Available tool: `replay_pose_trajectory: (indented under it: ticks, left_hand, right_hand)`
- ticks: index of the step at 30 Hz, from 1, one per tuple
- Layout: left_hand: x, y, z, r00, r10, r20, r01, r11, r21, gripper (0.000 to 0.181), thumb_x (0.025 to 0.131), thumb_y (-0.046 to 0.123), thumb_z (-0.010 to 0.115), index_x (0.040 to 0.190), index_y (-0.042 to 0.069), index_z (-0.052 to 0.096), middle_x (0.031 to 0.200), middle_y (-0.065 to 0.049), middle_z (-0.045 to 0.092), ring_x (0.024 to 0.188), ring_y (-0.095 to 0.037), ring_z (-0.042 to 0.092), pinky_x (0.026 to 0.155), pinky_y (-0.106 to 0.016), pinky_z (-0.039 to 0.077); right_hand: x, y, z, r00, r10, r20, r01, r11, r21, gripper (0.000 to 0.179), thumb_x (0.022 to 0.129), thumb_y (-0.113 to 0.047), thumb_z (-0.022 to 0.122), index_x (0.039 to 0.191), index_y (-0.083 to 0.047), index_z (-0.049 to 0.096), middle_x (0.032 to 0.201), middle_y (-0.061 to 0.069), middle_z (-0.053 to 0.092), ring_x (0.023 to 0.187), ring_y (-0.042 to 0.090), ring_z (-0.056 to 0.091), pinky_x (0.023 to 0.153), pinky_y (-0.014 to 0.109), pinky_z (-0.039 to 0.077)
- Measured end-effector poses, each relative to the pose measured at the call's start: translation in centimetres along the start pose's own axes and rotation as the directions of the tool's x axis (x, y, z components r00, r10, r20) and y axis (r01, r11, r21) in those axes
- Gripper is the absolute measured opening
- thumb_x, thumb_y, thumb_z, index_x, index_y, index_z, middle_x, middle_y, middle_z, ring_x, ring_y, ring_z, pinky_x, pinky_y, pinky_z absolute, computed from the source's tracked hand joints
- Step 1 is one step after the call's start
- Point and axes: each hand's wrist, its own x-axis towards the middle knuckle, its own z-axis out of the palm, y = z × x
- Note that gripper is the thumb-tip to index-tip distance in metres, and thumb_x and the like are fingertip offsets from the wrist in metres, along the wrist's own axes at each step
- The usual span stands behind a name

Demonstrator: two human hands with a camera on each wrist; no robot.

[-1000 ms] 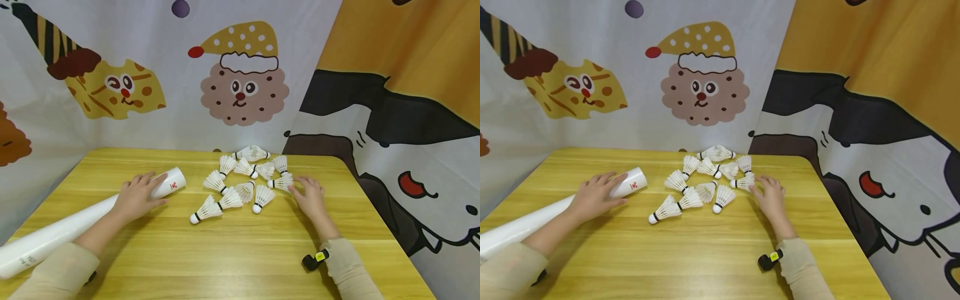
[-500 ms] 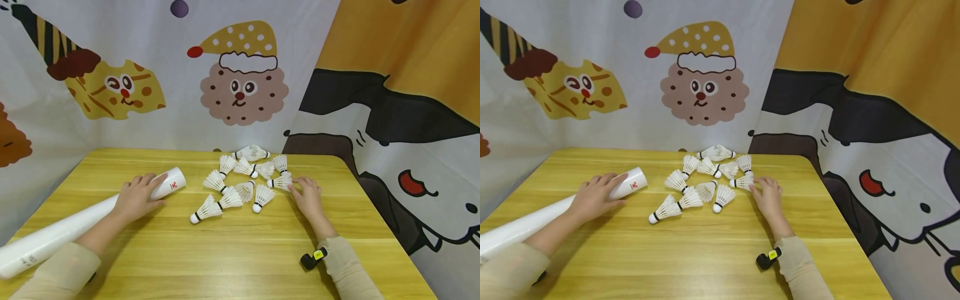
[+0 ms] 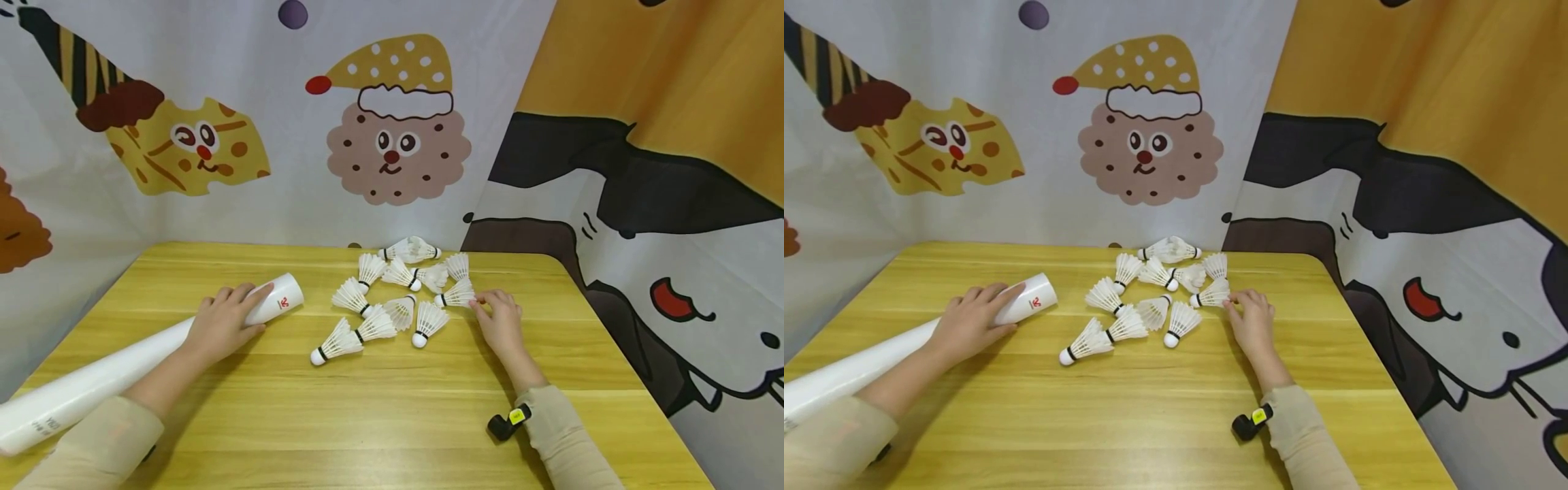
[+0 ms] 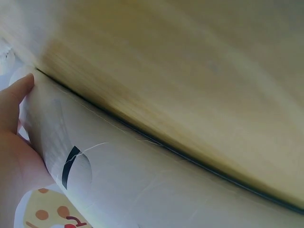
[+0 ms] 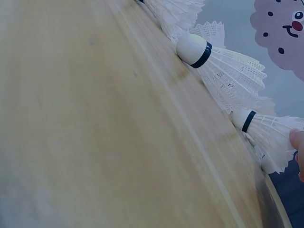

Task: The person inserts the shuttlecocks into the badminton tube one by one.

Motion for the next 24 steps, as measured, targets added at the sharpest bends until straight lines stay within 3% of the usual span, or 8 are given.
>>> replay_pose_trajectory:
  ticks: [10, 24]
  left_hand:
    - [-0.14, -0.02, -0.16, 1.0, -0.001, 0.005, 0.001, 1.0, -0.008, 0.077, 0.083, 0.03, 0.075, 0.148, 0.017, 0.036, 0.133, -0.022, 0.048, 0.108, -0.045, 0.047, 0.078, -0.061, 0.039]
    - [0.13, 0.27, -0.95, 0.998, 0.041, -0.056, -0.041, 0.999, 0.011, 0.076, 0.083, 0.029, 0.075, 0.148, 0.018, 0.037, 0.133, -0.022, 0.048, 0.11, -0.045, 0.047, 0.078, -0.061, 0.039]
  right_hand:
    - [-0.08, -0.14, 0.03, 0.999, 0.001, -0.036, 0.0, 0.999, 0.034, 0.014, 0.089, -0.015, 0.07, 0.093, -0.002, 0.07, 0.099, 0.012, 0.064, 0.099, 0.032, 0.051, 0.082, 0.048, 0.028]
    - [0.02, -0.28, -0.23, 0.992, -0.042, -0.116, 0.048, 0.998, 0.047, 0.01, 0.085, -0.01, 0.073, 0.089, -0.001, 0.07, 0.096, 0.014, 0.065, 0.094, 0.034, 0.052, 0.078, 0.048, 0.028]
